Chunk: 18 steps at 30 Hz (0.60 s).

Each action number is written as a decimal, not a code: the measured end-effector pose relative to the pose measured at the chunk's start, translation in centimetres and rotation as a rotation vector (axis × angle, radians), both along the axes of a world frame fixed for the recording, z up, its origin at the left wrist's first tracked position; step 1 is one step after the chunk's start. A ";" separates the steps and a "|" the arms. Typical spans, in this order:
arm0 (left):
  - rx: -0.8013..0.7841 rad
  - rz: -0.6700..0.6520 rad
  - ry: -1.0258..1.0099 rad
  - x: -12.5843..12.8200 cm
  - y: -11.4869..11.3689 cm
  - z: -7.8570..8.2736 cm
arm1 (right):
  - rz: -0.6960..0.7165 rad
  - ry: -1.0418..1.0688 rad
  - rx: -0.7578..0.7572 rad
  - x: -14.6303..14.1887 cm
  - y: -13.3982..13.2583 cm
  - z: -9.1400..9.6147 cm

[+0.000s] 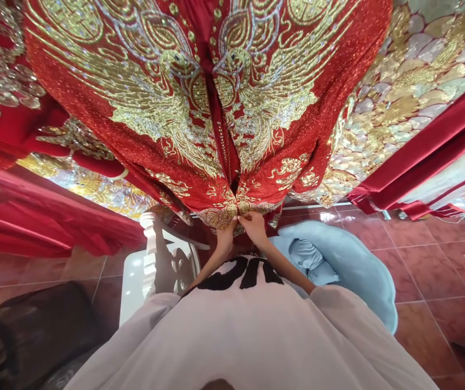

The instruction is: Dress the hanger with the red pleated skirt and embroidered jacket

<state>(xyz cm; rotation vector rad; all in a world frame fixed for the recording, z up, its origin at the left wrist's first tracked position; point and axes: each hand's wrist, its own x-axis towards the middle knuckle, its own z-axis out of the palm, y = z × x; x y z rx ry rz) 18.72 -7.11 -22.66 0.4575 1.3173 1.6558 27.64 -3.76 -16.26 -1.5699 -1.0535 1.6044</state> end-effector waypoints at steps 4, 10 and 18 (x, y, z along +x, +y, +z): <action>0.001 -0.001 -0.031 -0.1 -0.1 -0.3 | 0.071 -0.013 -0.018 -0.5 -0.5 0.2; -0.001 0.033 -0.051 0.3 0.6 -1.6 | -0.018 0.013 -0.068 -2.3 0.1 -0.3; 0.008 0.031 -0.156 0.1 1.5 -2.2 | -0.081 0.107 -0.119 -3.4 1.2 -0.5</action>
